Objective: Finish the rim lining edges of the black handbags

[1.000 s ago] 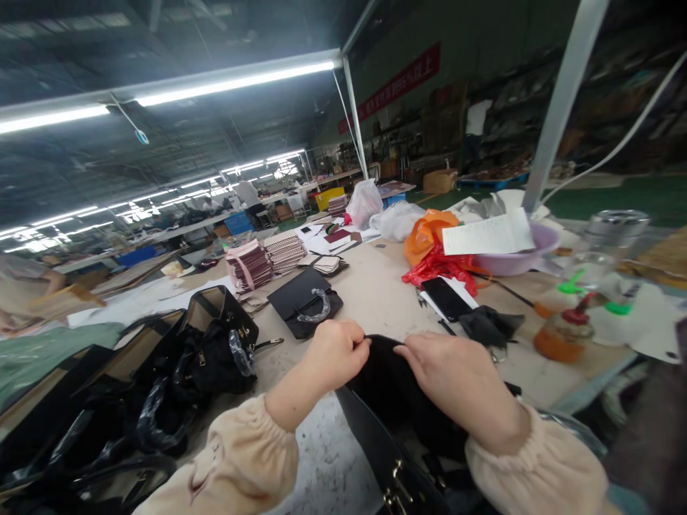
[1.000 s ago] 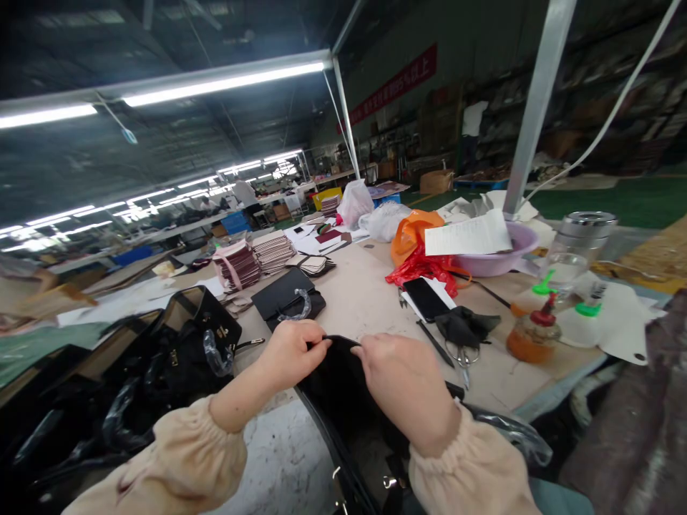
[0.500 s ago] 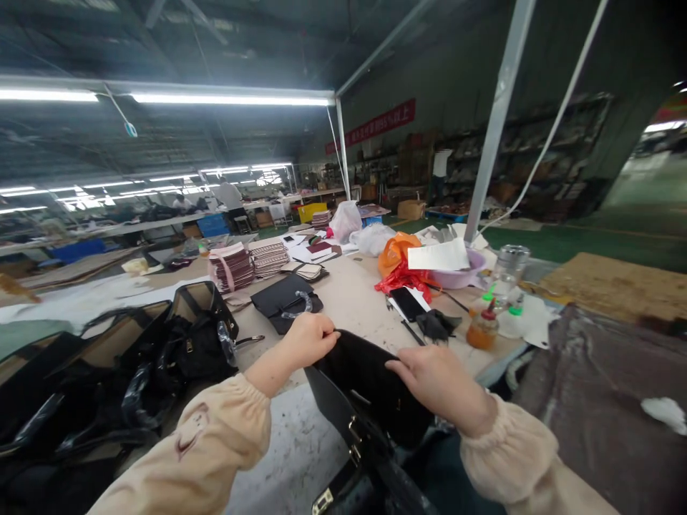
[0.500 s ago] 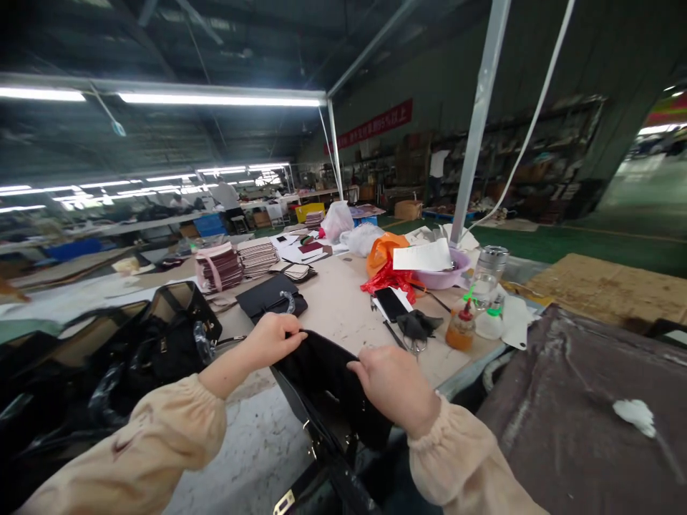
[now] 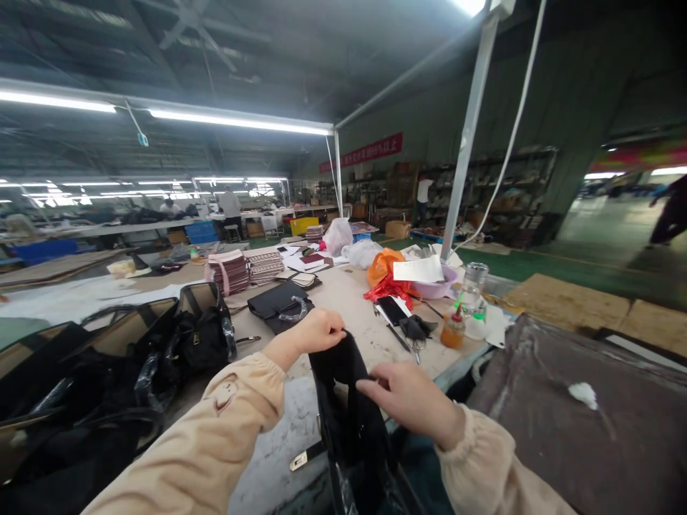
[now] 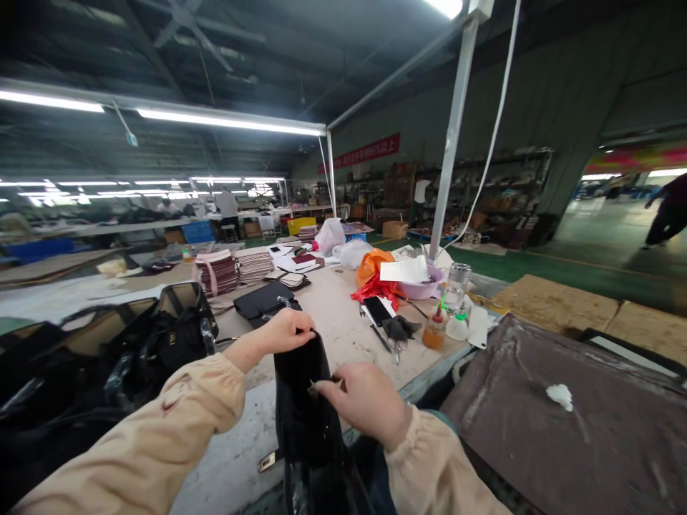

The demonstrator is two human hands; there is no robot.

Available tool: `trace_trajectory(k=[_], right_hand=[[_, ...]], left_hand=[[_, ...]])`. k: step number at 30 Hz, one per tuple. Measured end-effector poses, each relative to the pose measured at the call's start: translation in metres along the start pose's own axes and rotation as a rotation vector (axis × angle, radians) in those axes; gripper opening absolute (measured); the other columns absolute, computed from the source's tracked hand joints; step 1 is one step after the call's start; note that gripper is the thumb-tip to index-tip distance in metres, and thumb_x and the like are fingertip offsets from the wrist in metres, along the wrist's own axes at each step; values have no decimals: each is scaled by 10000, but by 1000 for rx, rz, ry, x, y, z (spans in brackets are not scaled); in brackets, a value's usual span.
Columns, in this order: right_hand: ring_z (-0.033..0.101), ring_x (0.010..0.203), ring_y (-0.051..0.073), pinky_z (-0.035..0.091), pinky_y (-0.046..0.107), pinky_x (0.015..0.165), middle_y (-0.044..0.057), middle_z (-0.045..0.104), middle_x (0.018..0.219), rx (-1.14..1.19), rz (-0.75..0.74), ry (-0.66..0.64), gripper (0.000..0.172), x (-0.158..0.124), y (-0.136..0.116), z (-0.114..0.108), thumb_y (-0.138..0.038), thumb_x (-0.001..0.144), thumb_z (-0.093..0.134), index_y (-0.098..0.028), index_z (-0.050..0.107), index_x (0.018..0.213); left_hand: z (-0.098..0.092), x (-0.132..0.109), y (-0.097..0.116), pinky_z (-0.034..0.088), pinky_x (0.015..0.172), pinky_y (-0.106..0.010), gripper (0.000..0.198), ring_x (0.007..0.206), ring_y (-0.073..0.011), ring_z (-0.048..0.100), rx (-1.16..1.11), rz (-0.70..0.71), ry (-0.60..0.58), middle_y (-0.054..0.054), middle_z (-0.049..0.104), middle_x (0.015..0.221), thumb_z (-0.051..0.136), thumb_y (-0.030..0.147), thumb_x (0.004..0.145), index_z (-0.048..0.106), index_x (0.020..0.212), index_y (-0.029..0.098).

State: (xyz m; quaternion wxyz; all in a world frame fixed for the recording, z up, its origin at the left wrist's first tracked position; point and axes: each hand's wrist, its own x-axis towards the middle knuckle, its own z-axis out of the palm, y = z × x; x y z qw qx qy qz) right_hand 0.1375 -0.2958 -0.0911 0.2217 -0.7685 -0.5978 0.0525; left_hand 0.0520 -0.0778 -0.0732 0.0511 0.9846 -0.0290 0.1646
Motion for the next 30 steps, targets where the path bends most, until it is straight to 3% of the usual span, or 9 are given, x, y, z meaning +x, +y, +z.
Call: trace_trajectory(k=[4, 7, 12, 14, 16, 18, 22, 27, 30], right_hand=[[625, 730, 137, 379, 220, 625, 16, 698, 801, 19, 13, 106, 320, 37, 9, -2, -435, 841, 496, -195, 653, 983], [625, 725, 122, 373, 211, 618, 8, 703, 807, -42, -31, 110, 245, 67, 9, 4, -341, 860, 468, -205, 672, 855], [630, 713, 164, 361, 249, 609, 67, 705, 753, -122, -20, 102, 324, 96, 13, 18, -308, 869, 426, -186, 687, 720], [632, 728, 178, 363, 261, 624, 86, 704, 767, -133, -6, 94, 324, 102, 17, 22, -298, 867, 421, -179, 689, 729], [632, 741, 183, 366, 267, 641, 92, 703, 780, -136, 3, 84, 320, 106, 21, 25, -286, 868, 413, -176, 687, 743], [633, 747, 185, 368, 270, 654, 90, 702, 783, -151, 17, 81, 320, 109, 24, 27, -290, 872, 409, -178, 682, 747], [634, 750, 185, 368, 272, 668, 86, 699, 775, -184, 62, 68, 331, 111, 29, 26, -305, 884, 403, -178, 672, 739], [627, 736, 181, 350, 276, 651, 75, 689, 742, -152, 59, 51, 341, 112, 35, 25, -309, 894, 390, -180, 652, 719], [622, 728, 175, 342, 273, 642, 68, 685, 739, -121, 58, 38, 339, 112, 36, 25, -311, 897, 385, -186, 641, 713]], left_hand=[[2, 4, 1, 407, 599, -199, 182, 622, -109, 572, 12, 27, 4, -35, 647, 665, 531, 183, 750, 595, 584, 144], [5, 8, -2, 399, 565, -202, 157, 586, -111, 563, 33, 31, 3, -28, 633, 628, 533, 159, 725, 603, 585, 147], [14, 7, -19, 442, 606, -210, 129, 611, -122, 595, 10, -4, -18, -25, 653, 640, 527, 129, 700, 629, 624, 151], [16, 2, -26, 465, 758, -256, 125, 683, -132, 624, -22, -23, -27, -29, 683, 712, 540, 159, 722, 638, 646, 159], [16, -3, -32, 406, 938, -334, 118, 831, -161, 641, -87, -34, -14, -49, 704, 855, 580, 225, 737, 647, 657, 169], [14, -7, -36, 354, 1009, -365, 109, 984, -192, 615, -173, -67, 22, -82, 682, 1029, 617, 268, 730, 667, 700, 176], [11, -12, -37, 409, 961, -325, 137, 1066, -192, 576, -235, -188, 79, -90, 610, 1185, 618, 220, 726, 667, 850, 188], [4, -17, -26, 459, 833, -335, 273, 902, -191, 582, -129, -408, 53, -31, 625, 972, 659, 193, 645, 561, 900, 196], [0, -19, -21, 454, 811, -331, 227, 882, -186, 552, -68, -441, 28, -24, 567, 953, 631, 153, 640, 535, 840, 197]])
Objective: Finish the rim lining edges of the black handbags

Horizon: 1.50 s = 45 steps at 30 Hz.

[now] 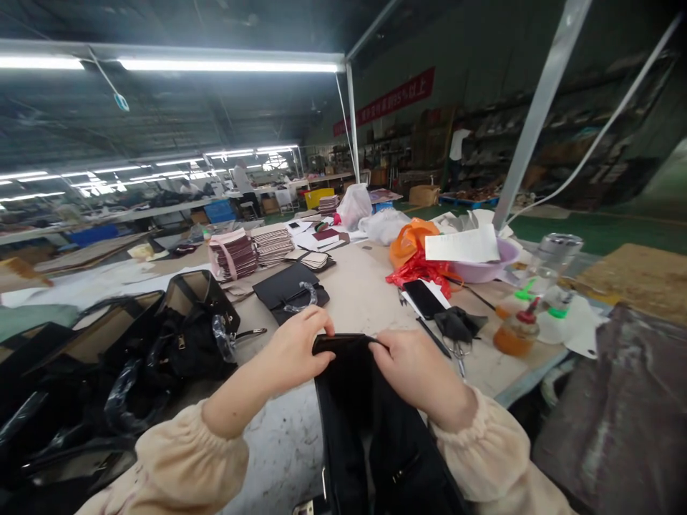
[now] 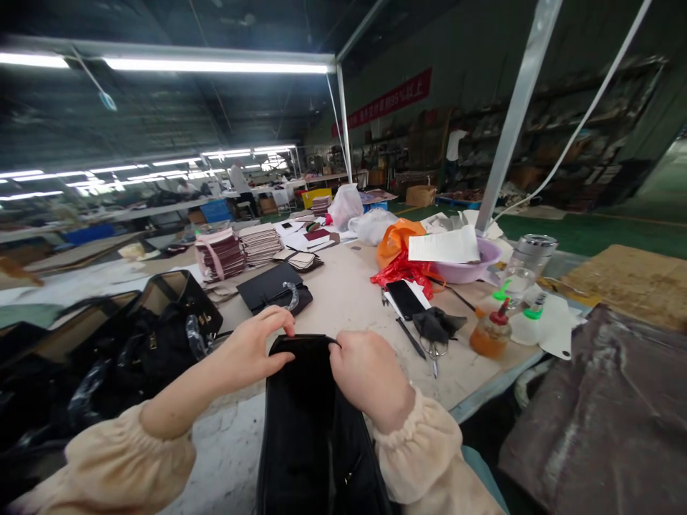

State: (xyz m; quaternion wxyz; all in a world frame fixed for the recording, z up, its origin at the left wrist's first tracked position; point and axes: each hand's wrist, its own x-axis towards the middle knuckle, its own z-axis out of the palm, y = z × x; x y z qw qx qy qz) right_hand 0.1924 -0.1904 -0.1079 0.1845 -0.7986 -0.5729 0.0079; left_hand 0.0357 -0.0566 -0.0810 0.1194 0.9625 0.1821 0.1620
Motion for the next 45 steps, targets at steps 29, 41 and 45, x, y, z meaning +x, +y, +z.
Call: trace_trajectory(k=[29, 41, 45], right_hand=[[590, 655, 155, 302, 276, 583, 38, 665, 684, -39, 9, 4, 315, -1, 7, 2, -314, 882, 414, -196, 628, 683], [585, 633, 150, 282, 281, 555, 36, 667, 680, -64, 6, 7, 302, 0, 10, 4, -314, 874, 423, -200, 627, 683], [582, 626, 148, 279, 279, 548, 29, 659, 666, -62, 5, 0, 304, 0, 11, 4, -326, 873, 429, -203, 629, 681]], left_hand=[[8, 6, 12, 433, 711, -277, 181, 799, -162, 555, -14, -1, -80, -7, 604, 874, 629, 166, 683, 594, 857, 204], [24, 20, 19, 423, 651, -251, 125, 707, -136, 559, -19, 63, -26, -16, 608, 752, 625, 275, 760, 631, 685, 175], [23, 20, 18, 400, 609, -241, 197, 651, -127, 548, -23, 11, -23, -9, 603, 669, 619, 290, 768, 605, 617, 164]])
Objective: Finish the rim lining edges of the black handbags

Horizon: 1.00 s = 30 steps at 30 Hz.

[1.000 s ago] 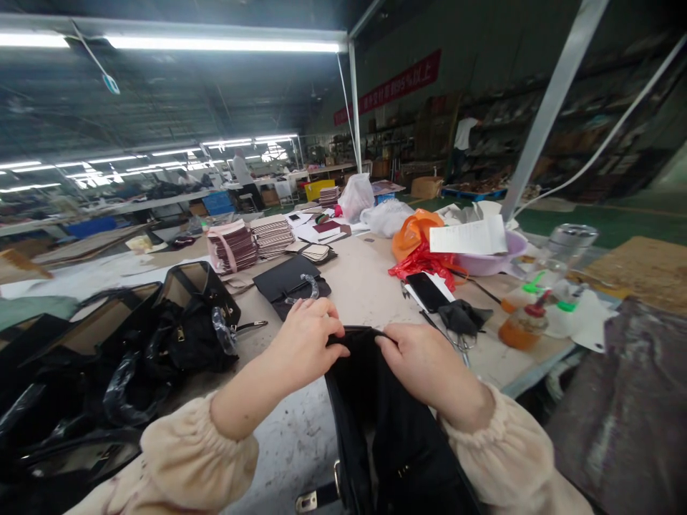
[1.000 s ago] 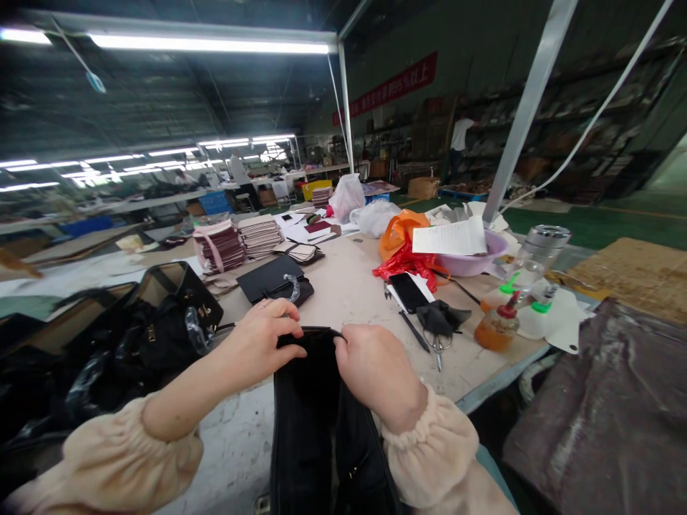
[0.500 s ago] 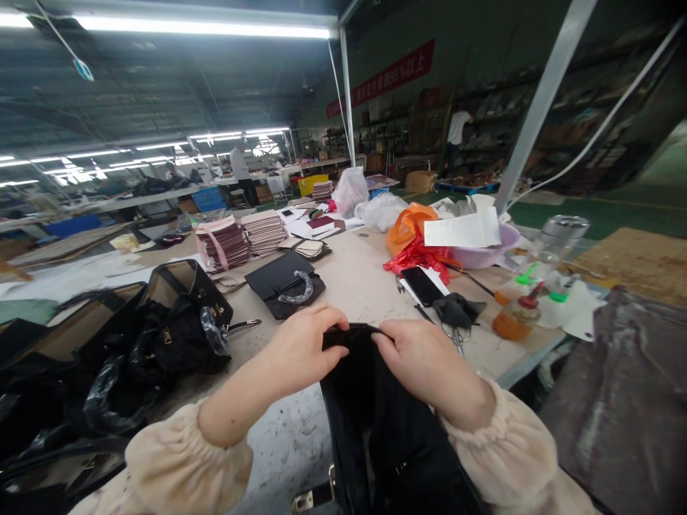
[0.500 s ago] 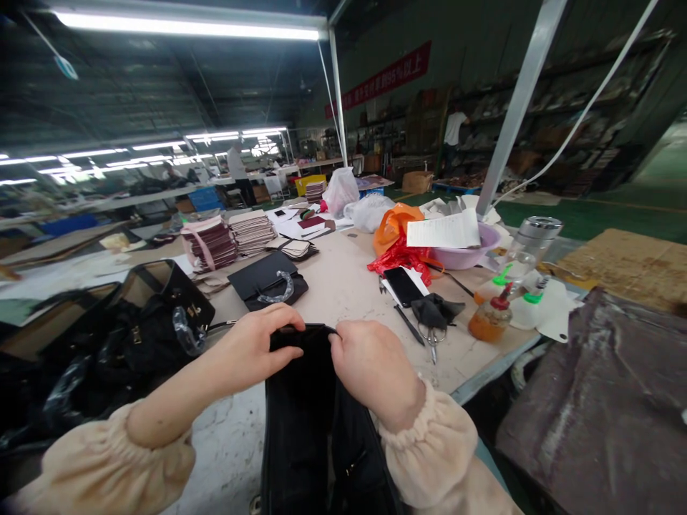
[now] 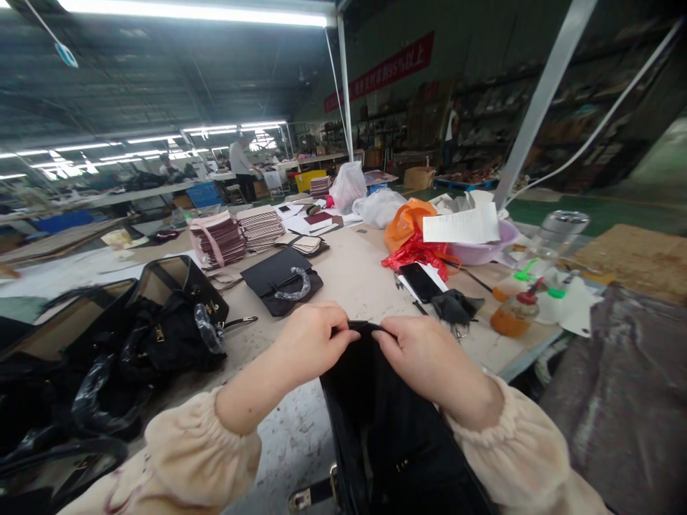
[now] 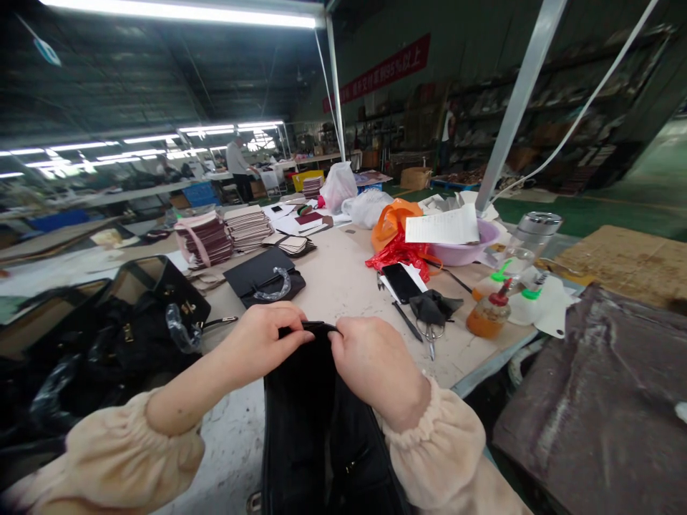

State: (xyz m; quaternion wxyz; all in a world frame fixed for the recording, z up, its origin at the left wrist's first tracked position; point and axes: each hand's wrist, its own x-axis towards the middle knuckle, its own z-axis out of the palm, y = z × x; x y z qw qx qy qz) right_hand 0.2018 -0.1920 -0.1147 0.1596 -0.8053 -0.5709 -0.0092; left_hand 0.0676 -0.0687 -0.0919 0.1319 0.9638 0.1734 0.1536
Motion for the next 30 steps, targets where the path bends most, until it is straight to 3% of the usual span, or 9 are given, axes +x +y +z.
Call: trace_trajectory(k=[18, 30], right_hand=[[546, 599, 124, 297, 247, 560, 11, 644, 645, 53, -56, -4, 320, 4, 8, 0, -331, 876, 434, -194, 633, 665], [568, 626, 129, 338, 232, 585, 12, 653, 672, 137, -84, -12, 299, 3, 18, -2, -313, 877, 428, -197, 618, 677]], left_hand=[[8, 9, 3, 346, 565, -246, 201, 620, -132, 542, 98, -115, 42, -2, 621, 654, 586, 291, 758, 630, 604, 170], [7, 6, 5, 364, 611, -233, 212, 645, -116, 516, -17, -22, 15, 1, 579, 673, 587, 270, 767, 584, 585, 161]])
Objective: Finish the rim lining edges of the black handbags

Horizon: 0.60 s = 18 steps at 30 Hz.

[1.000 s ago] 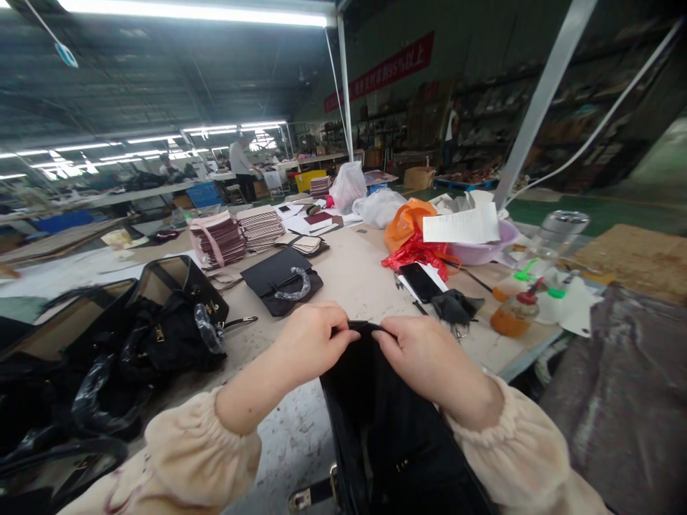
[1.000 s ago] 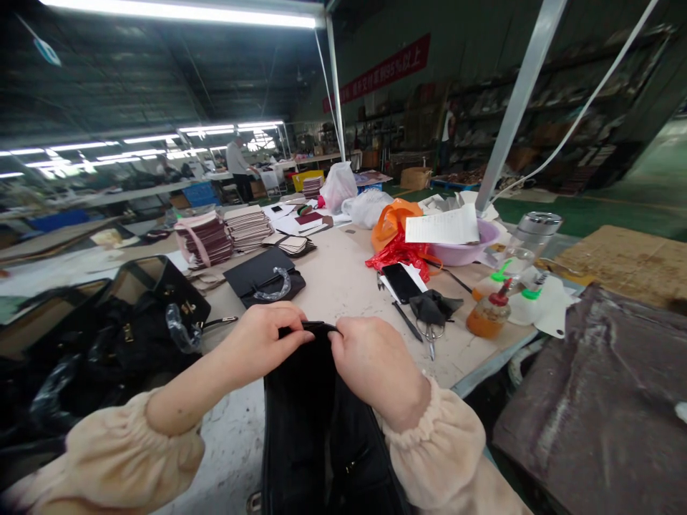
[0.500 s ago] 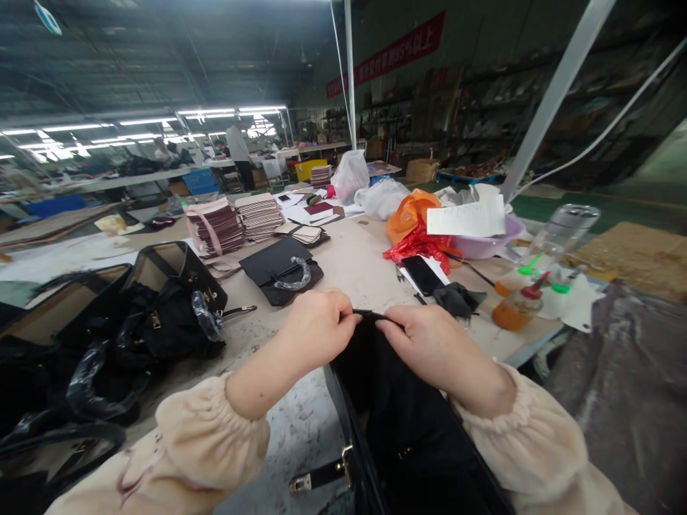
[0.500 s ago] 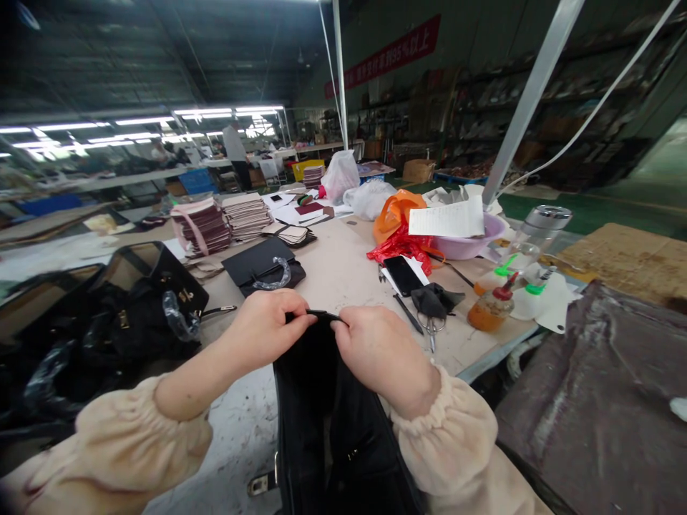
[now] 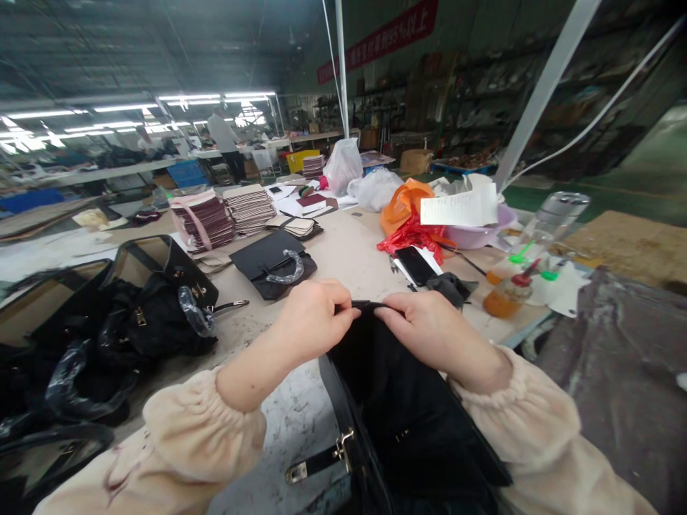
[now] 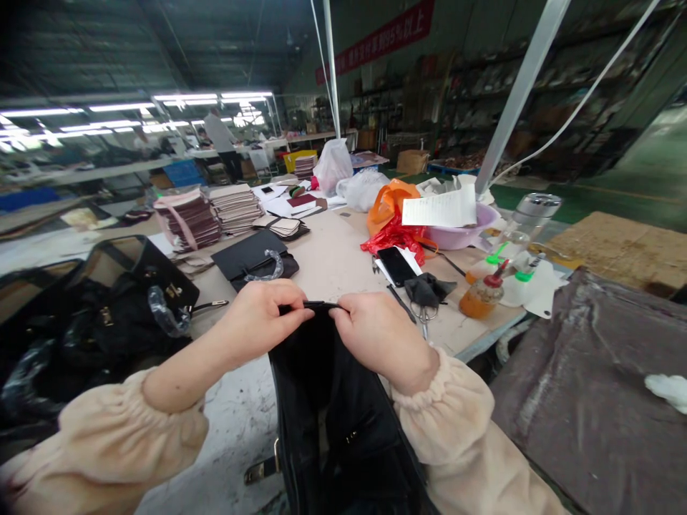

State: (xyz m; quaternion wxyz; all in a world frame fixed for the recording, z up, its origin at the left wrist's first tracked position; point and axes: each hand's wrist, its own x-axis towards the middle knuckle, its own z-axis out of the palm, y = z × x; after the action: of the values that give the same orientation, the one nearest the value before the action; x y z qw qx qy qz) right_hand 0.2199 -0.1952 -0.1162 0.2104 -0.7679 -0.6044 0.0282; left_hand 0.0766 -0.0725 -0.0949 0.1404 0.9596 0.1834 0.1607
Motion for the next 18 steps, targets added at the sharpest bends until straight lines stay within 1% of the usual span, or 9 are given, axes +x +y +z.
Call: trace_trajectory(k=[7, 12, 16, 18], right_hand=[[561, 610, 125, 338, 233, 585, 12, 634, 635, -3, 4, 20, 318, 0, 3, 0, -318, 879, 428, -192, 600, 642], [565, 600, 132, 340, 241, 580, 11, 639, 624, 18, -2, 26, 328, 0, 4, -1, -358, 876, 446, -201, 636, 660], [585, 634, 137, 375, 229, 592, -1, 672, 704, 132, -26, 28, 248, 2, 4, -2, -410, 850, 501, -240, 682, 835], [594, 652, 139, 392, 227, 603, -5, 684, 754, 165, -40, 44, 246, 4, 4, -2, -418, 835, 527, -252, 678, 935]], left_hand=[[4, 6, 3, 358, 587, -233, 201, 629, -118, 518, 32, -28, -9, -1, 588, 662, 573, 258, 759, 585, 583, 162], [8, 9, 2, 354, 576, -240, 191, 622, -128, 534, 83, -58, 15, -6, 608, 650, 549, 264, 759, 604, 602, 170], [9, 9, -2, 363, 587, -248, 207, 620, -135, 548, 103, -103, 31, -9, 623, 646, 545, 294, 761, 618, 608, 174], [8, 9, -3, 364, 584, -250, 211, 619, -137, 553, 104, -118, 32, -10, 628, 645, 541, 299, 762, 623, 612, 175]])
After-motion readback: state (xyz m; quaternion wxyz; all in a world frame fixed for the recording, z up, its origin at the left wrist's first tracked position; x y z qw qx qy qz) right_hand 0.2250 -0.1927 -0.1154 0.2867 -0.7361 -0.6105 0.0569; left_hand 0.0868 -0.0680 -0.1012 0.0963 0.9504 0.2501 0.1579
